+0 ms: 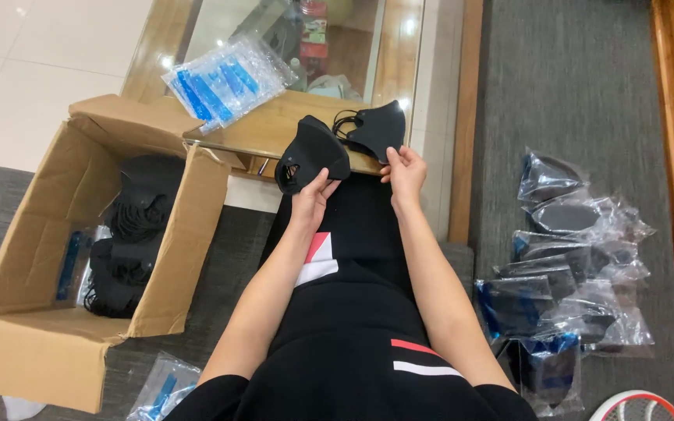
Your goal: The person is inspecting and preparing black fabric face masks for packaging by taking them out of a box and checking them individually.
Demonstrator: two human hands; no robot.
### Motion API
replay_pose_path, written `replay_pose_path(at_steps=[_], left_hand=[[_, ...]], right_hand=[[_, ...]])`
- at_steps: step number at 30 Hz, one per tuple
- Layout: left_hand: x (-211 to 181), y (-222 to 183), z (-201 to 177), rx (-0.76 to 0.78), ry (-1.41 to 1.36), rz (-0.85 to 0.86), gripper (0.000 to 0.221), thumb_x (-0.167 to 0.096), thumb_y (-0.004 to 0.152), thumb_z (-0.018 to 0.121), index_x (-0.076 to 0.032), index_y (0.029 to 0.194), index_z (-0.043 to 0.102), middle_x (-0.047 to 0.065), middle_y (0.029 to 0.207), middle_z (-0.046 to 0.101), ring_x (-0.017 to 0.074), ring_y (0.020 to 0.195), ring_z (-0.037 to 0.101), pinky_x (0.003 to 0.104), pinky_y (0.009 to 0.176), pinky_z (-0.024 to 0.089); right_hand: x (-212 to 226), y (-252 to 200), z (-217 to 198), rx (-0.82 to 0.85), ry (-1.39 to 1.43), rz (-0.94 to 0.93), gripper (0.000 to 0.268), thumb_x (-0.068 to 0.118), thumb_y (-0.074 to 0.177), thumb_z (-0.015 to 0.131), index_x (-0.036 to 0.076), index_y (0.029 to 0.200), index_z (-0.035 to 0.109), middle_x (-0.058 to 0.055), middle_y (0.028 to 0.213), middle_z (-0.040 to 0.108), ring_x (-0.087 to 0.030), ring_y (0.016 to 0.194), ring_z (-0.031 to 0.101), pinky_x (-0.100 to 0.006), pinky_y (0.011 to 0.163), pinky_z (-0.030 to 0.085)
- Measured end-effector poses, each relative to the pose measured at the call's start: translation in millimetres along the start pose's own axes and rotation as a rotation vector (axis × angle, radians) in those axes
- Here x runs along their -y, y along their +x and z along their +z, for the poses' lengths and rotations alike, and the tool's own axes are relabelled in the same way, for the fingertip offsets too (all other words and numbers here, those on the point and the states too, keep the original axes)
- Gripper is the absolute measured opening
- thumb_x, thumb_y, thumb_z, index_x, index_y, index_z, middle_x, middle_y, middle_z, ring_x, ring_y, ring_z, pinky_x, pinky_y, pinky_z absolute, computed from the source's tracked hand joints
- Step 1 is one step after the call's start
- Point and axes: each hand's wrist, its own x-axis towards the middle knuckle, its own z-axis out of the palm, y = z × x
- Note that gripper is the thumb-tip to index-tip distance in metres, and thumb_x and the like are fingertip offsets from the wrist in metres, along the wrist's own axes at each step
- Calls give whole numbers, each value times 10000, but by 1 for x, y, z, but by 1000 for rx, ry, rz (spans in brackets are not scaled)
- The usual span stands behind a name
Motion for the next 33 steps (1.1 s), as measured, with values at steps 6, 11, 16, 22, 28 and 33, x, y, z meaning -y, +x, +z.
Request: replay_pose_path(at_steps=[6, 11, 16, 22, 28, 33], left_hand=[[2, -1, -3, 43, 39, 21, 521, -19, 891, 836, -77, 1378, 662, 197, 1387, 629, 475, 1208, 615, 625, 1059, 528], [-1, -5, 0, 81, 78, 32, 534, -27, 921, 805, -78, 1420, 620, 206, 1421, 596, 477, 1234, 594, 626, 1067, 531], [-5, -9, 6, 51, 71, 14, 510, -20, 885, 835, -74, 1364, 667, 175, 1382, 636, 462, 1226, 604, 614, 1052, 550], [-10, -11, 12, 71, 90, -3, 492, 3, 886, 819, -24, 1351, 663, 244, 1405, 591, 504, 1270, 541, 636, 1069, 536], [-11, -13, 14, 38, 102, -30, 547, -14, 861, 851, -49, 1370, 655, 221, 1438, 576, 512, 1274, 534, 638, 1078, 521], [-15, -17, 18, 50, 100, -35, 545, -11, 862, 849, -40, 1369, 651, 243, 1440, 562, 504, 1269, 547, 632, 1075, 529]], right_hand=[[2, 4, 0, -12, -74, -15, 319, 88, 994, 653, -62, 1271, 606, -173, 755, 714, -139, 455, 623, -226, 305, 504], [7, -5, 1, -26, -203, -45, 398, 78, 999, 633, -37, 1368, 535, -163, 750, 705, -138, 457, 626, -215, 299, 484], [1, -3, -2, -31, -413, -102, 419, 118, 994, 615, 31, 1396, 537, -120, 744, 701, -162, 498, 654, -246, 331, 516], [19, -14, 2, -86, -751, -365, 444, 177, 974, 647, 73, 1396, 557, -148, 942, 640, -365, 928, 690, -530, 814, 559], [9, -12, 2, 42, -998, -331, 394, 319, 991, 636, 155, 1348, 667, -31, 1054, 543, -325, 977, 702, -480, 826, 588], [5, -7, 0, 56, -1025, -275, 432, 366, 993, 627, 176, 1378, 664, -20, 1045, 532, -326, 971, 702, -491, 812, 584]])
